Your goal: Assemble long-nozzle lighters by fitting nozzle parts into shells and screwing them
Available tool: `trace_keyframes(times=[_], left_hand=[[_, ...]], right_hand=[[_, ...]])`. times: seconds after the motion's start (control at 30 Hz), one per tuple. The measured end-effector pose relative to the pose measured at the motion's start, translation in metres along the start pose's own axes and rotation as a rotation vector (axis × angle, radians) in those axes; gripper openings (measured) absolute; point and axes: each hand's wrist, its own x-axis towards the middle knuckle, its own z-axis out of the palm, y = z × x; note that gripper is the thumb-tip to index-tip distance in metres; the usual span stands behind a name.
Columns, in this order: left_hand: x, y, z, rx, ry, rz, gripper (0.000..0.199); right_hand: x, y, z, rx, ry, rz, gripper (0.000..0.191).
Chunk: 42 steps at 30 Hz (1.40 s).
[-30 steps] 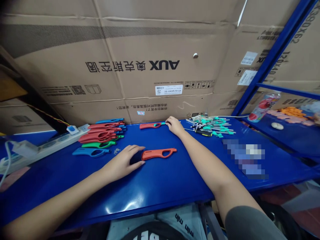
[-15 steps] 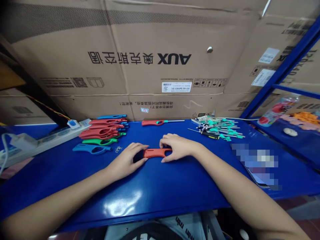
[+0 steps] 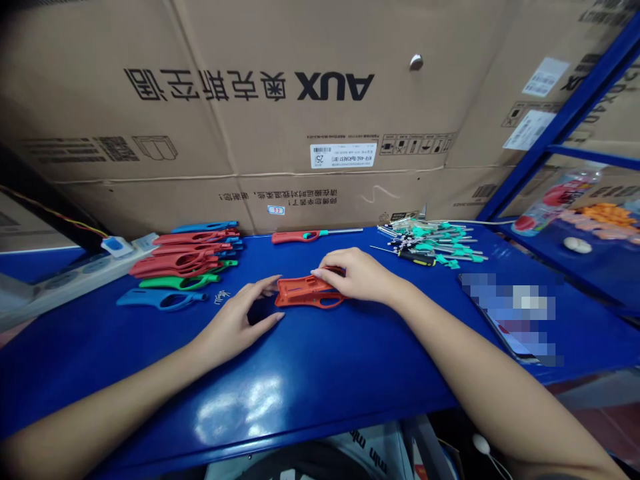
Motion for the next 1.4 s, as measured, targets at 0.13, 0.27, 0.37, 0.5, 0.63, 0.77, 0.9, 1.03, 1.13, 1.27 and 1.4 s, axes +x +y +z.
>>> trace_keyframes(times=[0.13, 0.27, 0.37, 0.5, 0.63, 0.77, 0.9, 1.03, 1.13, 1.27, 1.4], left_hand=[[0.000, 0.004, -0.003, 0.011, -0.066, 0.055, 0.043], [0.000, 0.006, -0.005, 0.065, -0.064, 0.055, 0.039], [-0.001, 0.008, -0.007, 0.099, -0.041, 0.047, 0.036], [-0.003, 0.017, -0.010, 0.126, -0.076, 0.066, 0.034], [-0.007, 0.029, -0.011, 0.172, -0.163, 0.138, 0.047], [-0.009, 0.033, -0.009, 0.219, -0.223, 0.167, 0.052], [-0.008, 0.031, -0.008, 0.228, -0.214, 0.172, 0.037], [-0.007, 0.028, -0.011, 0.216, -0.172, 0.172, 0.035], [-0.006, 0.026, -0.016, 0.221, -0.164, 0.168, 0.034], [-0.003, 0.024, -0.022, 0.241, -0.182, 0.142, 0.031], [0.000, 0.023, -0.028, 0.278, -0.209, 0.111, 0.028]], right_hand=[[-0.003, -0.007, -0.002, 0.127, -0.266, -0.004, 0.031], [-0.007, -0.008, 0.010, -0.067, -0.333, -0.079, 0.029], [-0.007, -0.007, 0.011, -0.228, -0.287, -0.094, 0.031], [-0.007, 0.005, -0.014, -0.383, -0.098, 0.029, 0.033], [-0.018, 0.047, -0.054, -0.842, 0.156, 0.533, 0.026], [-0.043, 0.103, -0.081, -0.836, 0.315, 1.152, 0.040], [-0.066, 0.137, -0.091, -0.774, 0.320, 1.182, 0.032], [-0.074, 0.142, -0.095, -0.771, 0.341, 1.058, 0.031], [-0.073, 0.138, -0.099, -0.808, 0.433, 0.933, 0.030], [-0.071, 0.134, -0.100, -0.822, 0.571, 0.715, 0.024], [-0.063, 0.123, -0.099, -0.782, 0.577, 0.578, 0.023]])
